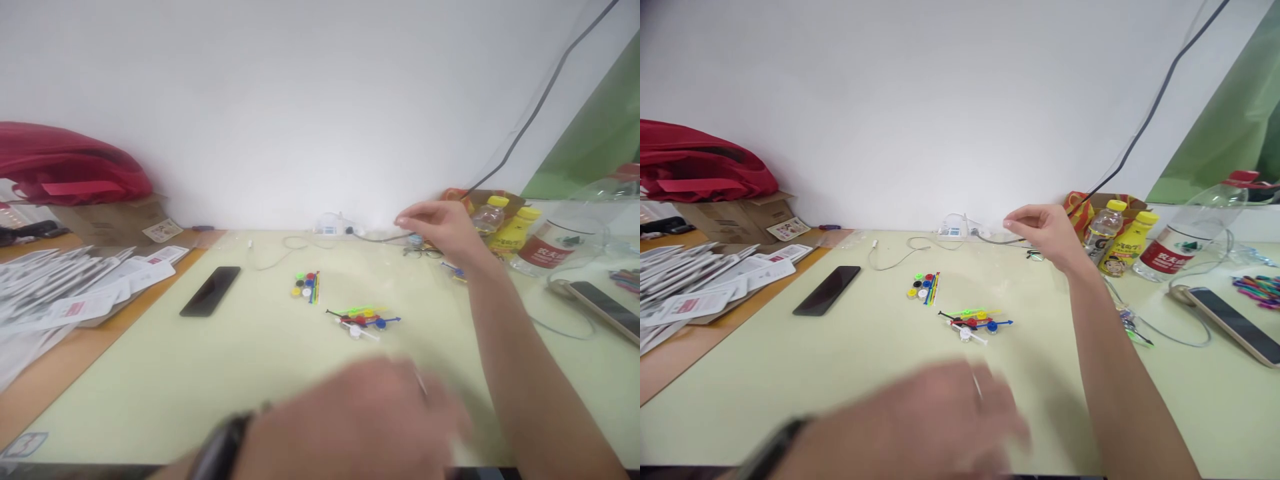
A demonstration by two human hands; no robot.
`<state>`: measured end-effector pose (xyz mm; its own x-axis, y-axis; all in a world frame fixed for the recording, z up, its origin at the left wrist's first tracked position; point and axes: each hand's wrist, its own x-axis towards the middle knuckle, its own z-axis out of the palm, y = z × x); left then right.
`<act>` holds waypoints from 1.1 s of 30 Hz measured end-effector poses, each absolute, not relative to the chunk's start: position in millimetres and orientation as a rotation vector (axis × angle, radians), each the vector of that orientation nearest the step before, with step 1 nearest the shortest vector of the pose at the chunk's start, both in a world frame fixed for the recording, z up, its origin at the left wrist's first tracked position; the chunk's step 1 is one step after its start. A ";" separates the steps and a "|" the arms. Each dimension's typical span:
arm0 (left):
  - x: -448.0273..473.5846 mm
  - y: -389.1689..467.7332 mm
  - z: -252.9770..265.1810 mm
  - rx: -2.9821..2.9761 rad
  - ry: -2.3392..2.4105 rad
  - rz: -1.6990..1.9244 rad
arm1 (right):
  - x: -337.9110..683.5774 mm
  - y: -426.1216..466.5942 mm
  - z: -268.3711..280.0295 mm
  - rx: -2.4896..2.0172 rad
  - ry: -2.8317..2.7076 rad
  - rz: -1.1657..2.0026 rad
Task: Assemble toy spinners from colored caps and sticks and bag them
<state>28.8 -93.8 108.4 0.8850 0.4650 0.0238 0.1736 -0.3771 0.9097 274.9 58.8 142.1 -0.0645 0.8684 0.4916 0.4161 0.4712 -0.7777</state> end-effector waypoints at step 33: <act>-63.9 115.4 152.5 2.308 1.036 0.334 | 286.4 74.2 136.9 -1.137 -1.977 1.015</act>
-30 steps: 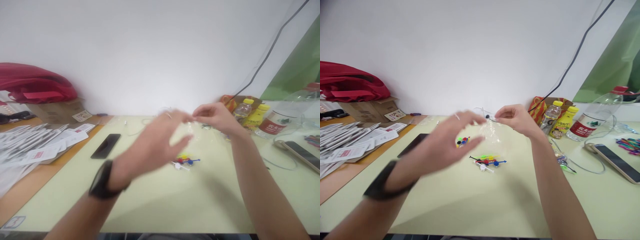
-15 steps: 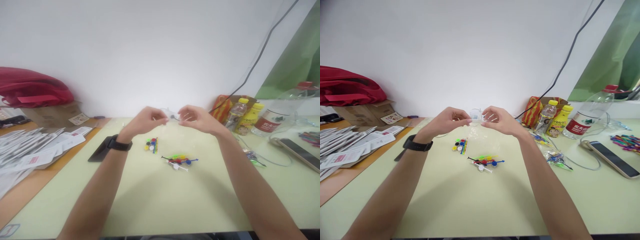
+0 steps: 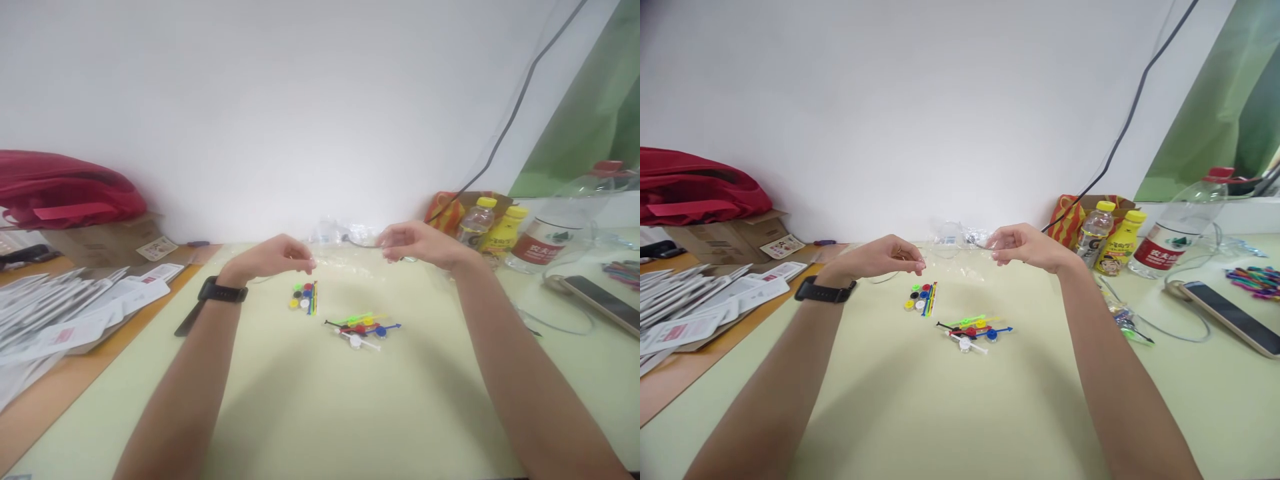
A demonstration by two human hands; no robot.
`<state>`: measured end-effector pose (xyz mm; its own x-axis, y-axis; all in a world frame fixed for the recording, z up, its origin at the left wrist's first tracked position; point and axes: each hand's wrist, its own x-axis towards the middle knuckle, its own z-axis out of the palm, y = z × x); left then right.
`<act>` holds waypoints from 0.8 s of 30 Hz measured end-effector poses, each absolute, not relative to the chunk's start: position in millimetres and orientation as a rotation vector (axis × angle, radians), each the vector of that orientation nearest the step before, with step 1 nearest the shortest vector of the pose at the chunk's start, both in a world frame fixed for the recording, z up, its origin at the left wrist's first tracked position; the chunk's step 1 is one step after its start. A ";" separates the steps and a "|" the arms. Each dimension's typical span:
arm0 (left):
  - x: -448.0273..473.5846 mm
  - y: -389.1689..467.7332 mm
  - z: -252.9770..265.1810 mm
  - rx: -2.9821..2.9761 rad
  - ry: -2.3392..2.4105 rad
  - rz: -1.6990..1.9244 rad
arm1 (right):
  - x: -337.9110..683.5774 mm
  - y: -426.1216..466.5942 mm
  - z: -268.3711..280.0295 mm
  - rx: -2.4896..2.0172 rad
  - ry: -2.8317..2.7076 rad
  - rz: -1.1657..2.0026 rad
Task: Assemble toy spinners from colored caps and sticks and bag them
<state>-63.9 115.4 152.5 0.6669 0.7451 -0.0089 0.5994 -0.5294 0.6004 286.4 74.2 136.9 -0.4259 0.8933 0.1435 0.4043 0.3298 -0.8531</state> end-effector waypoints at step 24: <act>-19.3 81.9 150.2 2.779 0.888 1.097 | 270.8 67.1 144.5 -1.047 -1.884 1.064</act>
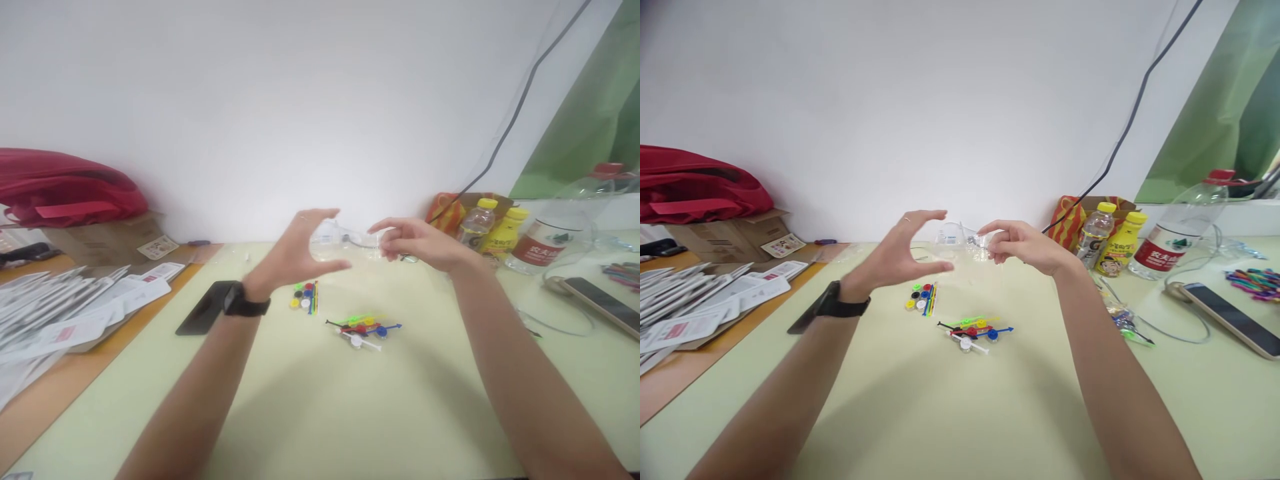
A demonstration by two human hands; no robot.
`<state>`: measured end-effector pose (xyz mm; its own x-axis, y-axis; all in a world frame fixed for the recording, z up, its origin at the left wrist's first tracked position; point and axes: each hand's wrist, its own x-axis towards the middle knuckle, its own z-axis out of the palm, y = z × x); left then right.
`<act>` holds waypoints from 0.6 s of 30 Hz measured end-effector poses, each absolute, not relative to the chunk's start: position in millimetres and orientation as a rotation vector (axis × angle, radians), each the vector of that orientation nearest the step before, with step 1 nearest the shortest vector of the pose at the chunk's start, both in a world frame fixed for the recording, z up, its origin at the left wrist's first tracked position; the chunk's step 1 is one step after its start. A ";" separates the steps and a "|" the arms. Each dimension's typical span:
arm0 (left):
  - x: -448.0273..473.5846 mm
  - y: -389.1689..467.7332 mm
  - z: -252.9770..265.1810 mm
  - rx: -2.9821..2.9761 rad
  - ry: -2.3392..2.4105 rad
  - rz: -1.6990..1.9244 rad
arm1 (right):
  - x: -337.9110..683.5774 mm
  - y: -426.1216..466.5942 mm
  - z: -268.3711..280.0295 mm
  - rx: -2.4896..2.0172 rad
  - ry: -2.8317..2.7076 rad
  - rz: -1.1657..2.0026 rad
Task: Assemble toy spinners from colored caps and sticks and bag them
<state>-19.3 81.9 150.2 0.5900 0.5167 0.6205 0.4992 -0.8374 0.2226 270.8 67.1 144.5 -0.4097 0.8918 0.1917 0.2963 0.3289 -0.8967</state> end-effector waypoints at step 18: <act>13.0 89.4 103.2 2.966 0.823 1.053 | 265.7 58.1 151.1 -1.070 -1.838 0.901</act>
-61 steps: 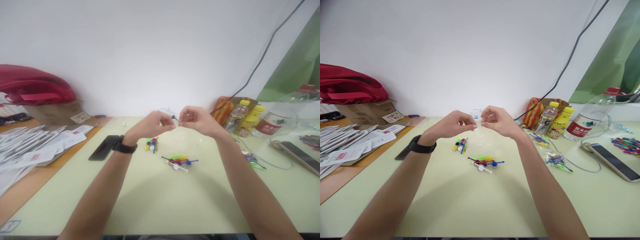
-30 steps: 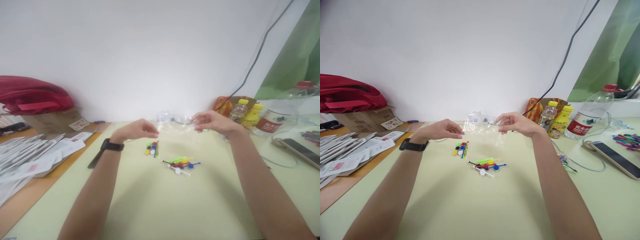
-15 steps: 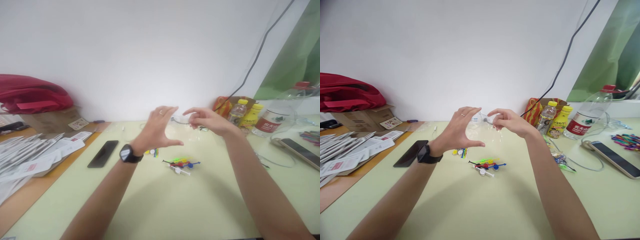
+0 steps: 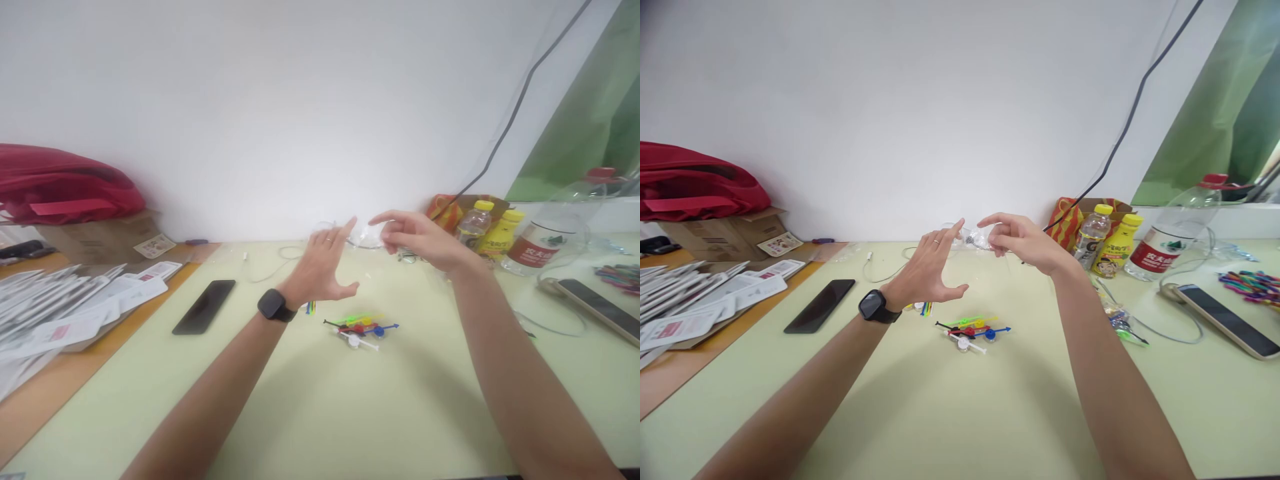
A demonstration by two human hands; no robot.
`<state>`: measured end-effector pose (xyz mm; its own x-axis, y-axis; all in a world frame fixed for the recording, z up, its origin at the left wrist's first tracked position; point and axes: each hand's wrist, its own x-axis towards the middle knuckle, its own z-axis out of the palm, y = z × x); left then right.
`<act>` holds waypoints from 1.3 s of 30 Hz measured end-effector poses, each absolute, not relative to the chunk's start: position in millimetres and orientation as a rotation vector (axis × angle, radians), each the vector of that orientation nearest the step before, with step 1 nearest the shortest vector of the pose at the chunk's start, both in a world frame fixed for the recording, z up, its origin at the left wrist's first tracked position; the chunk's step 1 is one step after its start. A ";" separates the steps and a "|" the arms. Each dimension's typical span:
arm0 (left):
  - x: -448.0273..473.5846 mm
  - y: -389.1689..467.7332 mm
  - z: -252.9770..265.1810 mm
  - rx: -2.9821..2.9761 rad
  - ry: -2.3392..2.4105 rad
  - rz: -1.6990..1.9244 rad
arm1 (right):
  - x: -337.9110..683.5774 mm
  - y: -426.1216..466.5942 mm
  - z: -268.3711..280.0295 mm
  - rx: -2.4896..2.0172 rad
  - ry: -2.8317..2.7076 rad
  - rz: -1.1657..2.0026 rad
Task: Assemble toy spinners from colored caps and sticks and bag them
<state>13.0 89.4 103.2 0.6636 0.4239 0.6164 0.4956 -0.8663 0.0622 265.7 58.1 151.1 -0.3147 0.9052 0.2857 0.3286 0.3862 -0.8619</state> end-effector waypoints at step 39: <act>-7.4 98.1 114.4 -2.808 -0.851 -0.959 | 252.8 54.9 154.0 -1.491 -1.732 0.586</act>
